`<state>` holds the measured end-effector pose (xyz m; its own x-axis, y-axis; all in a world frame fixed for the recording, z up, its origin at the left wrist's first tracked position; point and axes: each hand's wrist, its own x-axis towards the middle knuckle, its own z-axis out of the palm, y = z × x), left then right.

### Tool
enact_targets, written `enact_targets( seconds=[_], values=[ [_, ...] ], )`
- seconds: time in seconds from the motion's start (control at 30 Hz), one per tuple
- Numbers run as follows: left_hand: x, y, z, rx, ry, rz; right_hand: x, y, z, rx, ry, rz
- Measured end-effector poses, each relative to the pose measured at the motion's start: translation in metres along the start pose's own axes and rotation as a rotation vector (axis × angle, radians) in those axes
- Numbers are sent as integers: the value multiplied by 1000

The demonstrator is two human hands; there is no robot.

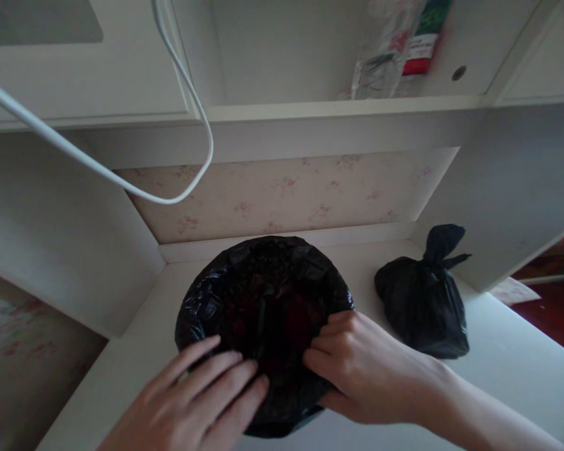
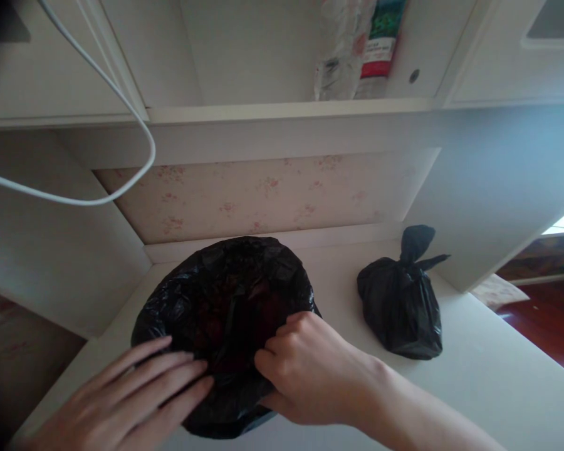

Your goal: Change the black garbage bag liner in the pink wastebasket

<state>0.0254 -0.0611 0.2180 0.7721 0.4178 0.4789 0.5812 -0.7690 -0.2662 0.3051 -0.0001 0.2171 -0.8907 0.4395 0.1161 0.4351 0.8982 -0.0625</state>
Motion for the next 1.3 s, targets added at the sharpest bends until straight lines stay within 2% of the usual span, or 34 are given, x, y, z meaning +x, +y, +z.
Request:
enact_targets(
  seconds=[0.1, 0.2, 0.3, 0.4, 0.5, 0.6, 0.67, 0.73, 0.83, 0.93, 1.0, 1.13, 1.23, 1.3],
  values=[
    [12, 33, 12, 71, 129, -94, 4, -3, -4, 48, -50, 15],
    [21, 43, 28, 91, 183, -202, 4, -4, -11, 94, -81, 6],
    [22, 29, 36, 9, 171, -153, 0, -2, -21, 173, 0, -4],
    [13, -1, 34, -79, 110, -65, -8, 3, -28, 225, 92, -33],
    [3, -31, 27, -142, 62, 20, -13, 7, -25, 209, 90, -36],
    [-1, -38, 17, -121, 61, 21, -10, 5, -15, 153, 86, -51],
    [1, -27, 13, -102, 91, -3, -5, 0, -7, 105, 105, -58],
    [6, -7, 13, -87, 137, -36, 1, -5, -1, 69, 112, -53],
    [15, 22, 25, 6, 203, -128, 7, -12, 0, 38, 75, -29],
    [17, 30, 40, 60, 265, -172, 7, -12, -7, 99, 42, -34],
    [14, 20, 46, 46, 284, -127, 3, -7, -14, 181, 78, -44],
    [-1, -20, 44, -57, 255, -40, -9, 10, -15, 184, 168, -32],
    [-10, -42, 36, -175, 197, -46, -12, 17, -4, 77, 134, -22],
    [-11, -40, 31, -203, 204, -78, -10, 17, 2, 12, 86, -26]
  ],
)
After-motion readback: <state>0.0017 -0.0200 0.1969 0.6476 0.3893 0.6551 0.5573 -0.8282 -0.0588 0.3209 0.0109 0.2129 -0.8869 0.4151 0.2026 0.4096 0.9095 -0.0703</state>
